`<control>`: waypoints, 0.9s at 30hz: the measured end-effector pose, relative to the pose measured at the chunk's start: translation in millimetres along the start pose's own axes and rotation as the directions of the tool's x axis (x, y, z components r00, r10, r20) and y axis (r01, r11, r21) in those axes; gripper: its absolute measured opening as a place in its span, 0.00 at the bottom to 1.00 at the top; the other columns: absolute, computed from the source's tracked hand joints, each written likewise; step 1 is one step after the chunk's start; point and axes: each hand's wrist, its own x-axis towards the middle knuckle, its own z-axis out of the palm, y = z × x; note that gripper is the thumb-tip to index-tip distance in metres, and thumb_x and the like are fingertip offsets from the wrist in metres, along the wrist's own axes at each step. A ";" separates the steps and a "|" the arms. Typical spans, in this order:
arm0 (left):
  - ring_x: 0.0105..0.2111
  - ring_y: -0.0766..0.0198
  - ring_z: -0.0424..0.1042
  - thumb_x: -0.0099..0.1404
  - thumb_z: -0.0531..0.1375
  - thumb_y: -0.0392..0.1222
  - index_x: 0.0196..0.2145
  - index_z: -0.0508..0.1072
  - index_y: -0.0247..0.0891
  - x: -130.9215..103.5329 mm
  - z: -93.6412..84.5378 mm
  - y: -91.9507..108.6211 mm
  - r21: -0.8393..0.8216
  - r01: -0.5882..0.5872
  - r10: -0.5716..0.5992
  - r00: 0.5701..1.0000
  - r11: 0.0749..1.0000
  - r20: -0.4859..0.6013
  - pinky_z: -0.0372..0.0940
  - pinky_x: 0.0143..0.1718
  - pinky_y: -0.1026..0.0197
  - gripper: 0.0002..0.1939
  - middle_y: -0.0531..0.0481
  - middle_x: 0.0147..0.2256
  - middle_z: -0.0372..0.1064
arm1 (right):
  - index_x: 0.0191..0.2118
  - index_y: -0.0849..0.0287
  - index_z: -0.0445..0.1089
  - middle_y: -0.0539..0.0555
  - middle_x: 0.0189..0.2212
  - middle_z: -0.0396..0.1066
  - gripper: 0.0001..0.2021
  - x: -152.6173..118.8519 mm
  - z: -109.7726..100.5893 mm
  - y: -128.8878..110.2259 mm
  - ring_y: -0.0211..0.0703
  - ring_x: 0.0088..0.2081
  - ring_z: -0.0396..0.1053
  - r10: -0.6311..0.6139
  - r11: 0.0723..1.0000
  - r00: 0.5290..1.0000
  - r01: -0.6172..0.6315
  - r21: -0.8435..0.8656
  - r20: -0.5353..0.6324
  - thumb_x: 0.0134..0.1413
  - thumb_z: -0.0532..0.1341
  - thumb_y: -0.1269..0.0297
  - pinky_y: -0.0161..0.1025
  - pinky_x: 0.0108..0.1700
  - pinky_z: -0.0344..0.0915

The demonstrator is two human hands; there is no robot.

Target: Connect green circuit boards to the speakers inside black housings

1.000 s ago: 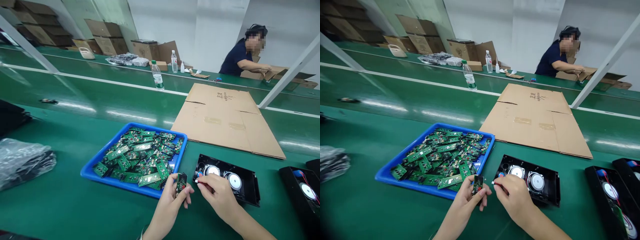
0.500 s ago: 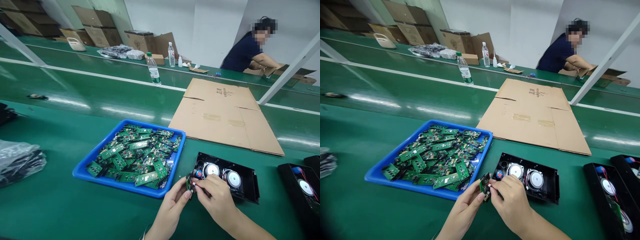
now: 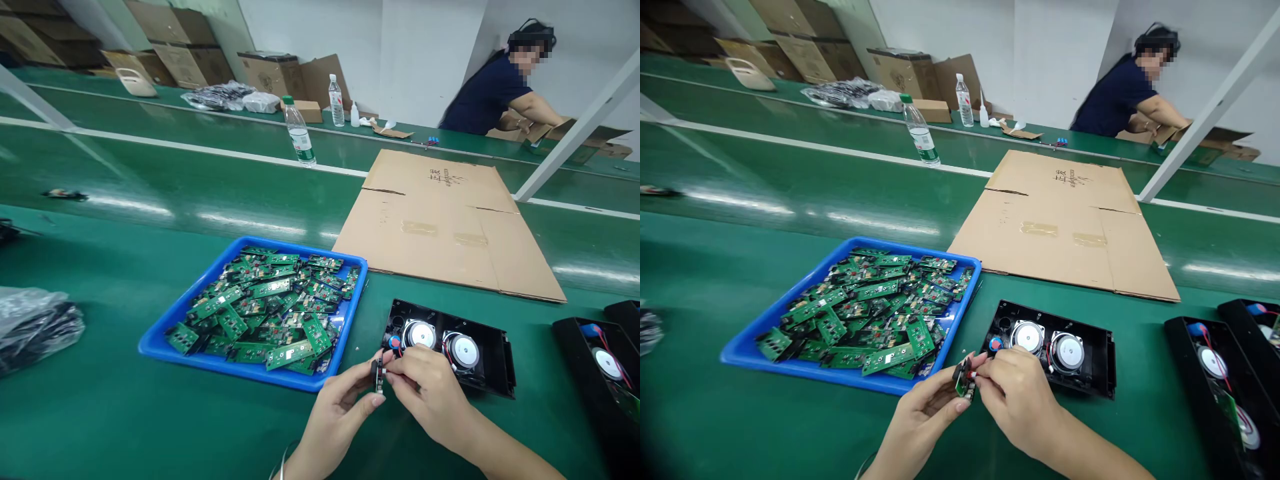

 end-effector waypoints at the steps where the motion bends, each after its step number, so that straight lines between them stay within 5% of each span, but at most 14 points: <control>1: 0.49 0.49 0.69 0.50 0.67 0.48 0.39 0.77 0.42 0.0 0.0 0.6 -0.002 0.002 -0.002 1.000 1.000 -0.001 0.65 0.51 0.53 0.18 0.44 0.46 0.73 | 0.26 0.60 0.67 0.50 0.18 0.63 0.16 -0.3 0.4 0.4 0.35 0.21 0.59 0.001 1.000 1.000 -0.001 0.009 0.001 0.62 0.49 0.66 0.32 0.24 0.57; 9: 0.48 0.51 0.70 0.54 0.64 0.48 0.42 0.73 0.40 0.2 -1.7 -4.8 0.110 0.022 -0.023 1.000 0.994 0.011 0.65 0.50 0.55 0.18 0.43 0.47 0.72 | 0.29 0.61 0.68 0.52 0.22 0.67 0.14 -0.4 -0.5 -2.8 0.38 0.25 0.63 0.003 0.996 0.996 0.005 -0.093 0.090 0.62 0.49 0.68 0.36 0.31 0.61; 13: 0.48 0.54 0.69 0.55 0.62 0.48 0.43 0.70 0.42 -3.9 1.2 -0.5 0.222 0.019 -0.009 0.999 0.975 -0.046 0.64 0.49 0.59 0.18 0.45 0.45 0.72 | 0.42 0.58 0.69 0.54 0.34 0.70 0.11 -2.1 -37.2 2.3 0.42 0.37 0.66 0.055 0.990 0.983 -0.031 -0.136 0.174 0.62 0.50 0.67 0.39 0.39 0.65; 18: 0.40 0.55 0.73 0.54 0.63 0.47 0.38 0.69 0.41 -7.9 12.5 9.9 0.111 0.146 -0.147 0.989 0.983 -0.006 0.67 0.42 0.59 0.14 0.46 0.41 0.74 | 0.44 0.53 0.69 0.54 0.36 0.68 0.15 -24.5 -84.8 32.5 0.40 0.36 0.67 0.231 0.966 0.959 -0.206 -0.157 0.162 0.62 0.47 0.72 0.36 0.35 0.68; 21: 0.35 0.57 0.73 0.52 0.64 0.45 0.35 0.68 0.41 -6.8 23.2 10.1 0.108 0.238 -0.246 0.967 0.965 0.069 0.67 0.38 0.60 0.14 0.48 0.35 0.75 | 0.47 0.49 0.68 0.53 0.38 0.65 0.14 -37.6 -84.3 43.9 0.38 0.36 0.68 0.276 0.958 0.929 -0.246 -0.147 0.245 0.59 0.52 0.71 0.34 0.35 0.68; 25: 0.35 0.58 0.73 0.52 0.64 0.43 0.36 0.68 0.42 -3.5 39.6 7.7 0.119 0.236 -0.247 0.965 0.965 0.093 0.66 0.39 0.61 0.13 0.49 0.35 0.74 | 0.37 0.56 0.71 0.56 0.41 0.65 0.12 -44.5 -67.9 46.5 0.37 0.32 0.67 0.209 0.975 0.967 -0.194 -0.108 0.149 0.61 0.50 0.70 0.35 0.32 0.68; 27: 0.38 0.57 0.73 0.52 0.63 0.43 0.37 0.68 0.42 -0.9 45.7 8.2 0.111 0.220 -0.231 0.968 0.969 0.096 0.67 0.39 0.61 0.13 0.49 0.38 0.74 | 0.34 0.58 0.70 0.57 0.45 0.66 0.12 -45.9 -64.6 47.6 0.39 0.38 0.69 0.183 0.982 0.977 -0.175 -0.072 0.114 0.62 0.49 0.71 0.36 0.36 0.69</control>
